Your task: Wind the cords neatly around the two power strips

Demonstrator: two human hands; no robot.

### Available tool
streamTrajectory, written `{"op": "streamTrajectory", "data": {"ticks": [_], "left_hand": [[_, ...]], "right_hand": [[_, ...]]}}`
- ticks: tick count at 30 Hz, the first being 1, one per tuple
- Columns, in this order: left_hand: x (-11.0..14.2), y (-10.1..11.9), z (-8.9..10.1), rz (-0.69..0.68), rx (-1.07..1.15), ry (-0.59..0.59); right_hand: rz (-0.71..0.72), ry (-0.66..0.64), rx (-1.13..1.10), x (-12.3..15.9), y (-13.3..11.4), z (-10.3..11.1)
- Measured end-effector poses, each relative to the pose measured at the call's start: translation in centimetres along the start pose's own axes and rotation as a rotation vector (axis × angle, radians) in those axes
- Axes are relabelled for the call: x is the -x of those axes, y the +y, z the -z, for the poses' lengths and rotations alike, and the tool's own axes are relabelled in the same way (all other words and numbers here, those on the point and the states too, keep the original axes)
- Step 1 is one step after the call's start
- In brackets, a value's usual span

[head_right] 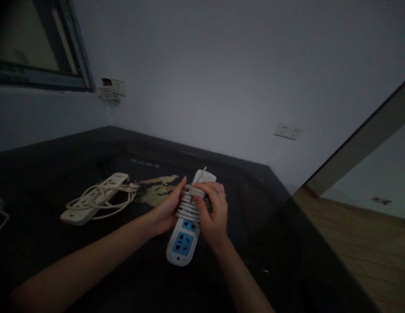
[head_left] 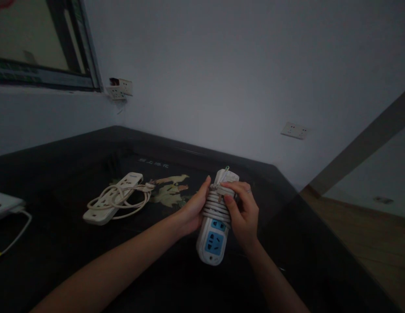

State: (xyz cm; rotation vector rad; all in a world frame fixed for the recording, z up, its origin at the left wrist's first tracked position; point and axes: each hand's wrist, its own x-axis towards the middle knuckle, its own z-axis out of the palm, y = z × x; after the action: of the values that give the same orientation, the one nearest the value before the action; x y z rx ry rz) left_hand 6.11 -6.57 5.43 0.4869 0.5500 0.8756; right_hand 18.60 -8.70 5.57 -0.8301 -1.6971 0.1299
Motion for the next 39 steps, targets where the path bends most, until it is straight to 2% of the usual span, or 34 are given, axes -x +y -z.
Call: {"op": "streamTrajectory", "data": {"ticks": [5, 8, 10, 13, 16, 18, 24, 27, 29, 31, 34, 39], "left_hand": [[0.2, 0.3, -0.1, -0.008, 0.056, 0.011], [0.4, 1.0, -0.1, -0.05, 0.066, 0.009], [0.4, 1.5, 0.0, -0.106, 0.078, -0.01], [0.3, 2.2, 0.3, -0.207, 0.101, -0.064], [0.4, 2.7, 0.5, -0.267, 0.109, -0.077], [0.4, 2.8, 0.5, -0.286, 0.103, -0.062], [0.8, 1.9, 0.1, -0.374, 0.064, -0.01], [0.9, 2.2, 0.2, -0.35, -0.014, -0.011], [0.9, 2.8, 0.6, -0.358, -0.099, -0.047], [1.0, 3.5, 1.0, -0.424, -0.2, -0.101], [1.4, 4.5, 1.3, -0.48, -0.335, -0.196], [2.6, 5.1, 0.9, -0.407, -0.434, -0.36]], "right_hand": [[-0.033, 0.023, 0.033, -0.3, 0.3, 0.2], [-0.197, 0.065, -0.093, -0.5, 1.1, 0.5], [-0.376, 0.01, -0.256, -0.6, 1.6, 0.4], [-0.557, -0.2, -0.521, -0.4, 1.6, -0.2], [-0.552, -0.367, -0.676, -0.3, 0.7, -0.8], [-0.536, -0.399, -0.699, -0.3, 0.1, -1.1], [-0.493, -0.27, -0.593, 0.1, 0.2, -1.6], [-0.533, -0.252, -0.597, 0.2, 0.4, -1.5], [-0.607, -0.295, -0.686, 0.1, 0.4, -1.2], [-0.645, -0.329, -0.75, -0.1, 0.2, -0.9], [-0.627, -0.342, -0.747, -0.3, -0.2, -0.5], [-0.549, -0.341, -0.663, -0.2, -0.9, -0.5]]}}
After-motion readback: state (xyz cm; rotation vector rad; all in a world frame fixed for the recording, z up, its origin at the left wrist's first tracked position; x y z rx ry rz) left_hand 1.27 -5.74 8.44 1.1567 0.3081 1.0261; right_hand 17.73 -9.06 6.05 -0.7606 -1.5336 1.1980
